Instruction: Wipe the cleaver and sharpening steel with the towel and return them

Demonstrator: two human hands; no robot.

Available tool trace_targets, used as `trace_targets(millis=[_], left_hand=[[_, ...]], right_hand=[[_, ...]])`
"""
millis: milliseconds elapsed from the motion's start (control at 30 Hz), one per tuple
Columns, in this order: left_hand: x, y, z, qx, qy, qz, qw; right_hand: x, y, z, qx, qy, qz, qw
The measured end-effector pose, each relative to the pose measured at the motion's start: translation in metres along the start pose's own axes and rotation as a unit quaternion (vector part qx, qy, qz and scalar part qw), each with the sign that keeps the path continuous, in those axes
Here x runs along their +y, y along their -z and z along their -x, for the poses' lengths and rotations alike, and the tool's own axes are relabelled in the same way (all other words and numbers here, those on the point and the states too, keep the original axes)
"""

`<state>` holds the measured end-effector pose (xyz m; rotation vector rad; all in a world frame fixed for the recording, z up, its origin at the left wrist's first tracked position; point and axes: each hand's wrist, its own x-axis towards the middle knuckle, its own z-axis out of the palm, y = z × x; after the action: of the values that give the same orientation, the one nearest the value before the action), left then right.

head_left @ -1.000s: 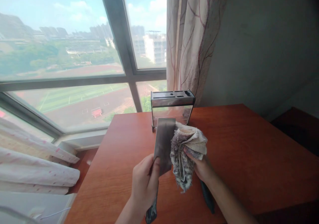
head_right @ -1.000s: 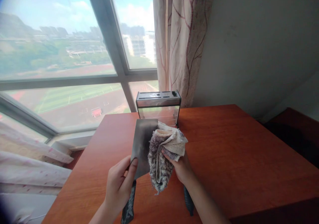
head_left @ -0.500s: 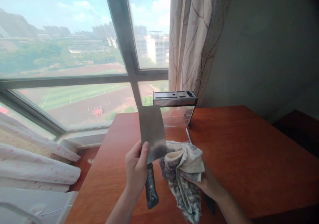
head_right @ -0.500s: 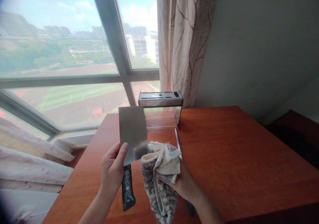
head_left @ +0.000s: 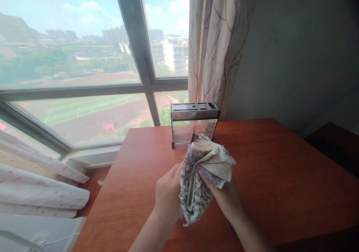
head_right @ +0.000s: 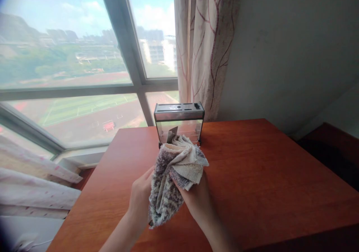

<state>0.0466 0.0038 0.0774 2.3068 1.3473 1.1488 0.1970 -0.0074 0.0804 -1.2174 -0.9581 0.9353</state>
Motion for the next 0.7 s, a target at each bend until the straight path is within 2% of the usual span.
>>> trace_targets(millis=[100,167,300,433,600,700], left_hand=[[0.005,-0.005,0.003,0.023,-0.066,-0.071,0.995],[0.007,-0.008,0.006,0.022,-0.086,-0.108,0.990],[0.008,-0.012,0.011,-0.019,-0.136,-0.193,0.972],[0.004,-0.010,0.011,-0.078,-0.180,-0.289,0.937],[-0.008,0.000,0.009,-0.140,-0.199,-0.353,0.903],[-0.013,0.004,0.009,-0.147,-0.209,-0.359,0.898]], right_hand=[[-0.004,-0.012,0.005,0.014,0.007,0.065,0.998],[-0.004,-0.013,0.003,0.017,-0.004,0.061,0.998],[0.002,-0.002,-0.006,0.015,-0.025,0.000,1.000],[0.009,0.007,-0.010,0.027,-0.069,-0.047,0.996],[0.011,0.014,-0.015,0.081,-0.144,-0.162,0.973],[0.011,0.021,-0.022,0.050,-0.185,-0.212,0.958]])
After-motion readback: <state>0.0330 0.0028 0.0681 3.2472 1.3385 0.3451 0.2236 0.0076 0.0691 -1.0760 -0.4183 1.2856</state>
